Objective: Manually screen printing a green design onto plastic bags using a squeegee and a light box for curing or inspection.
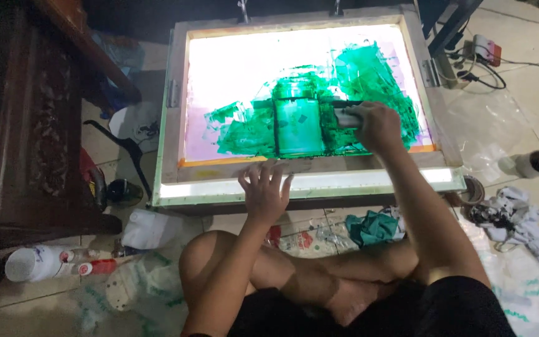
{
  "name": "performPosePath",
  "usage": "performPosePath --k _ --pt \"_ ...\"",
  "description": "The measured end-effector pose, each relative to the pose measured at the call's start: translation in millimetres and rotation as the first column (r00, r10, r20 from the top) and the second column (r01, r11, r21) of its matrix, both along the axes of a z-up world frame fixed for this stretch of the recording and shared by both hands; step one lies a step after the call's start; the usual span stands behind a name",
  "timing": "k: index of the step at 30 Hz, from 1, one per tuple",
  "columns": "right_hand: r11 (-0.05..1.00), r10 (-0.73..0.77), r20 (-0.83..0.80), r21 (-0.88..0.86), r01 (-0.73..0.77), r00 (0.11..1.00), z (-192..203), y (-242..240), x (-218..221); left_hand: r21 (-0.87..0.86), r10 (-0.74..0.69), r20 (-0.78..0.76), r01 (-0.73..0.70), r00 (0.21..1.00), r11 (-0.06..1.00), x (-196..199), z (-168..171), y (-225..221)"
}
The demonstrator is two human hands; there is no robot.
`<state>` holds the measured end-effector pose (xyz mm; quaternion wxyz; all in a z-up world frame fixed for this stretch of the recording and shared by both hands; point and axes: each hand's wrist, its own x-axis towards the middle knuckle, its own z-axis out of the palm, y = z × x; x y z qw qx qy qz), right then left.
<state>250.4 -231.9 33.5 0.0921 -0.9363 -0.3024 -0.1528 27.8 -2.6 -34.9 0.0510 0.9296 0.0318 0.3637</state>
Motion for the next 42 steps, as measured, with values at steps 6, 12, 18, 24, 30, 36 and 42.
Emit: performPosePath --k 6,12,18,24,30,36,42 --pt "0.997 0.076 -0.154 -0.008 -0.078 0.985 36 -52 -35 -0.007 0.012 0.014 -0.012 1.000 1.000 -1 2 -4" --pt "0.995 0.062 -0.469 -0.043 -0.094 0.881 48 -96 -66 -0.033 0.027 -0.007 -0.028 1.000 0.999 -7 9 -7" --pt "0.973 0.094 -0.255 -0.182 -0.143 0.962 30 -89 -99 -0.214 -0.039 -0.159 0.005 0.986 0.977 -3 0 -2" --pt "0.983 0.127 0.035 -0.140 -0.121 0.991 13 -83 -92 -0.204 -0.136 -0.204 0.093 0.970 0.974 5 8 14" --pt "0.970 0.243 0.372 -0.098 -0.223 0.896 43 -82 -71 -0.153 -0.163 -0.143 0.141 0.976 0.978 14 55 22" --pt "0.918 0.393 -0.007 0.071 -0.391 0.920 101 -98 -58 -0.070 -0.219 -0.057 0.215 0.974 0.974 17 73 24" --pt "0.914 0.398 0.028 0.068 -0.399 0.917 75 -106 -63 -0.084 -0.219 -0.040 0.215 0.975 0.973 13 63 21"
